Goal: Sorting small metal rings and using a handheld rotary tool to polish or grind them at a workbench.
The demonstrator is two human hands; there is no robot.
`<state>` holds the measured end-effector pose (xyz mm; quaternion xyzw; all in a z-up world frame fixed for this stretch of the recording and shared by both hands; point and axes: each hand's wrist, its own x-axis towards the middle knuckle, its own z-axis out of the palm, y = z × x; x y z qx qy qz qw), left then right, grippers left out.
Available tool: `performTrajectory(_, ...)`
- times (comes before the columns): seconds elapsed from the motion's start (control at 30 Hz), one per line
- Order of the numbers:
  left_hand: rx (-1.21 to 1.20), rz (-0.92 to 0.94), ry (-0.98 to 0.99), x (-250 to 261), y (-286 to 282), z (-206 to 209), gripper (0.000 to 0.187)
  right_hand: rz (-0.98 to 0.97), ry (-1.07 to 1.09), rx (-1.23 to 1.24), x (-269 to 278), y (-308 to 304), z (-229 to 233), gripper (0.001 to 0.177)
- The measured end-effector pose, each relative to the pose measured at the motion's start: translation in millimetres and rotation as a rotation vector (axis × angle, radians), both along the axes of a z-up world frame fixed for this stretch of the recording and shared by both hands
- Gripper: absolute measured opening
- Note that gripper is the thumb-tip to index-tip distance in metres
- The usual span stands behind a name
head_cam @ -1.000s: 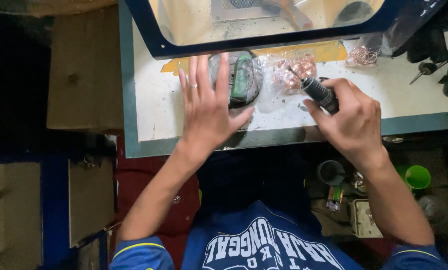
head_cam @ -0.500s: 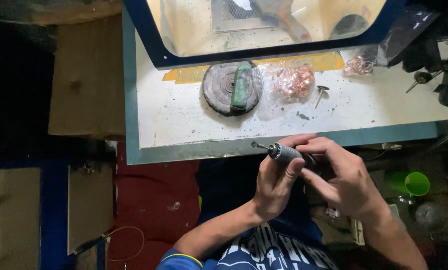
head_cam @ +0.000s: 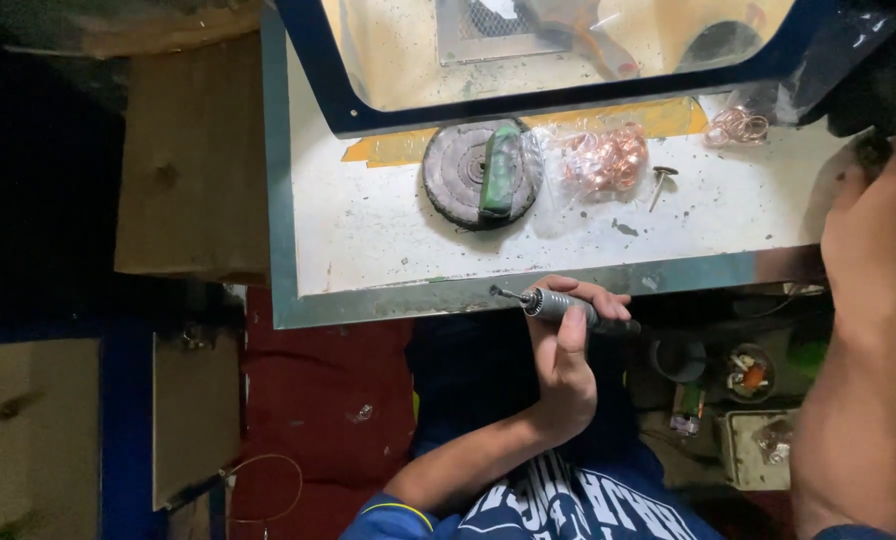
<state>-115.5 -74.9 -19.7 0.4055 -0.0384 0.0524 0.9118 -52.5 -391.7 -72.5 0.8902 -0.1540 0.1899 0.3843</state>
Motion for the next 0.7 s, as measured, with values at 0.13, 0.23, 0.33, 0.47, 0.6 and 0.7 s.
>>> performTrajectory(0.13, -0.042, 0.074, -0.073, 2.6, -9.3, -4.2, 0.019, 0.274, -0.071, 0.318, 7.6, 20.6, 32.6, 0.027)
performTrajectory(0.23, -0.097, 0.055, -0.065, 2.8, -12.3, -2.5, 0.021, 0.247, -0.107, 0.302, 6.9, 36.1, 49.1, 0.02)
performTrajectory(0.33, -0.138, 0.109, -0.076, 5.6, -18.5, -4.0, 0.02, 0.316, -0.129, 0.495, 1.9, 46.9, 63.0, 0.026)
performTrajectory(0.47, -0.149, 0.145, -0.101, 12.4, -19.8, 0.8, 0.023, 0.298, -0.118, 0.287, -0.9, 49.4, 69.4, 0.027)
performTrajectory(0.6, -0.218, 0.175, -0.078, 19.7, -23.3, 3.8, 0.026, 0.364, -0.125, 0.301, 5.2, 22.2, 57.9, 0.044)
performTrajectory(0.7, -0.301, 0.16, -0.042, 21.0, -23.9, 0.8, 0.03, 0.236, -0.117, 0.205, 9.7, -10.7, 18.7, 0.013)
